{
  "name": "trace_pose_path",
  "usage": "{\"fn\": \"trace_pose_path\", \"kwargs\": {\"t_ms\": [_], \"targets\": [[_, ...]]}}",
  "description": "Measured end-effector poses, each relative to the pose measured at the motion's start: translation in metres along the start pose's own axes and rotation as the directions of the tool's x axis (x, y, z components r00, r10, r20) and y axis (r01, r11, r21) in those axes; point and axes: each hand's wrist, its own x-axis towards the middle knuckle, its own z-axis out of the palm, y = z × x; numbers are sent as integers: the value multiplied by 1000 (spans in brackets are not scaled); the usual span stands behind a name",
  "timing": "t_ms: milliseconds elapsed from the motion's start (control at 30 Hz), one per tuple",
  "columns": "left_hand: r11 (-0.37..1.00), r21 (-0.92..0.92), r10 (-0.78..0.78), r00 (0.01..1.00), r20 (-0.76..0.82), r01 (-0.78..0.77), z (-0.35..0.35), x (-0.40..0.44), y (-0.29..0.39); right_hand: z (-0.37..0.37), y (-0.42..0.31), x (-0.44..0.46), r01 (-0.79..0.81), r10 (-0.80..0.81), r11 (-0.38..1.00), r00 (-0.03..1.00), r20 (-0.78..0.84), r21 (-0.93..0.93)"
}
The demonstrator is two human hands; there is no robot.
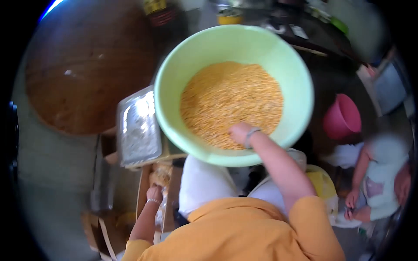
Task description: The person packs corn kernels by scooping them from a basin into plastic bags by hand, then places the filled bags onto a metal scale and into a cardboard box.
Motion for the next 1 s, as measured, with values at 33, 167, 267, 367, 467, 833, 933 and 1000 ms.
{"fn": "trace_pose_path", "kwargs": {"t_ms": [33,167,267,367,467,833,933,1000], "targets": [[999,17,34,998,52,-35,-9,1,7,-3,-5,-3,14,-14,1000,1000,-18,16],[992,-106,75,996,55,-69,29,23,-1,-24,-29,-14,31,-31,999,999,-38,20],[969,-245,-27,998,53,39,39,28,-3,-39,-43,-24,15,-14,999,1000,26,-35],[964,-265,42,994,96,-15,49,33,-12,-54,-48,-40,84,-84,995,996,8,-59],[893,-451,92,978,188,3,45,35,-18,-66,-55,-70,163,-163,987,982,-100,-4],[752,-648,154,922,356,124,93,71,-52,-94,11,-237,60,399,761,741,-539,646],[757,-604,86,878,470,249,87,82,-43,-75,58,-293,-62,626,647,613,-483,760],[855,-439,-26,867,498,278,76,83,-30,-50,78,-329,-156,754,510,555,-352,846]]}}
